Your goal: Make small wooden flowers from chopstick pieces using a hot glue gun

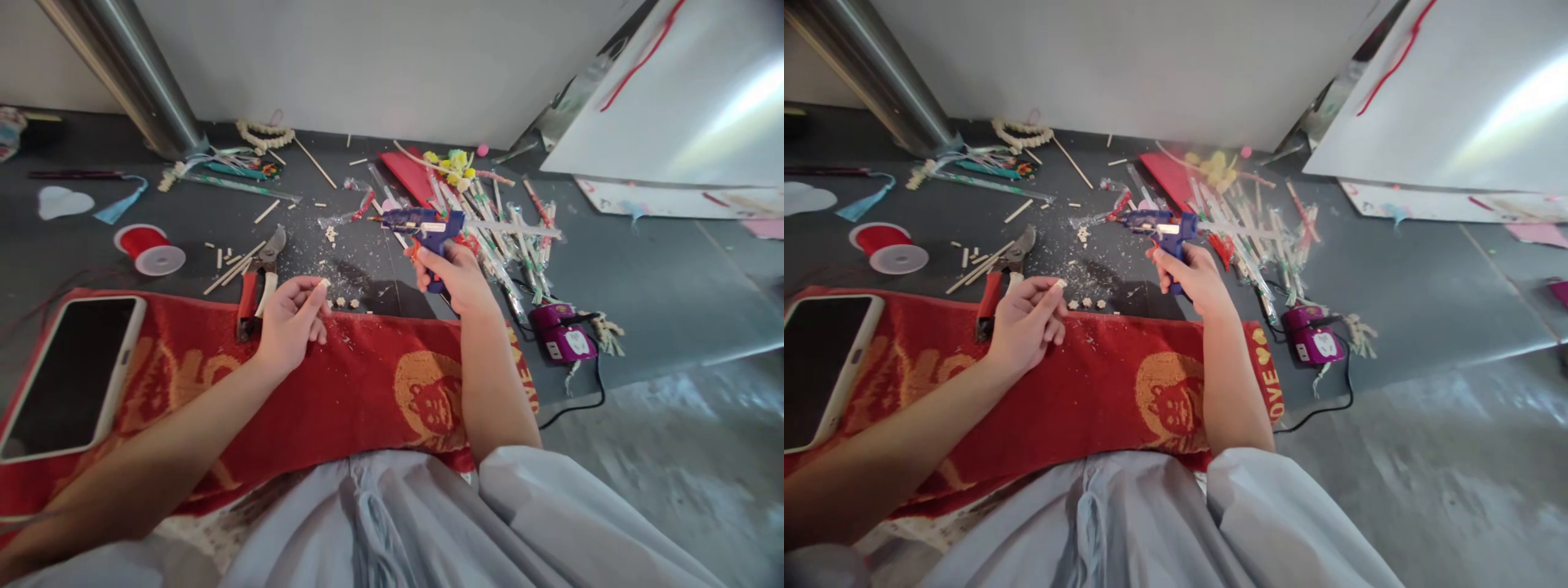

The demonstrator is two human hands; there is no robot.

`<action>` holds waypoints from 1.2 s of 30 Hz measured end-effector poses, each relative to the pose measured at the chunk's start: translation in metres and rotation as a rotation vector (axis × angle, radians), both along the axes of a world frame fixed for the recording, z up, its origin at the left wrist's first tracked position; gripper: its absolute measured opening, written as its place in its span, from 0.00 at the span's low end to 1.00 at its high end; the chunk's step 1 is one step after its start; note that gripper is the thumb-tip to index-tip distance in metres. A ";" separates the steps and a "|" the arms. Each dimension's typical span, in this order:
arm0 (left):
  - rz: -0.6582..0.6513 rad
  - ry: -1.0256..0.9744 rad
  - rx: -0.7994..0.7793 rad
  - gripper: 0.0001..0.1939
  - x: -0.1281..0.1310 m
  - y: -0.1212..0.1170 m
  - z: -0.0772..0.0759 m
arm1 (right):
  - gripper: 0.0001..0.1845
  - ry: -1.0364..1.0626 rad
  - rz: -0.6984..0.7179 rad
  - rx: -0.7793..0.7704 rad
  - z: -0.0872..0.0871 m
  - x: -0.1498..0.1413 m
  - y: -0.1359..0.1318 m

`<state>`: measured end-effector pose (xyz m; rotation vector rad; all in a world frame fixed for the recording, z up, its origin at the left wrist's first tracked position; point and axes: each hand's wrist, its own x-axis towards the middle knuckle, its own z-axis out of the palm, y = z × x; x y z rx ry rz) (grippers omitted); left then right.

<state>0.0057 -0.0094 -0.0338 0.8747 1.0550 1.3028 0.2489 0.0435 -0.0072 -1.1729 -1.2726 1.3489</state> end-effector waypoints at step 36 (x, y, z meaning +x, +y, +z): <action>0.044 -0.020 0.019 0.18 0.000 0.000 0.001 | 0.24 -0.162 0.427 -0.109 0.004 -0.016 -0.016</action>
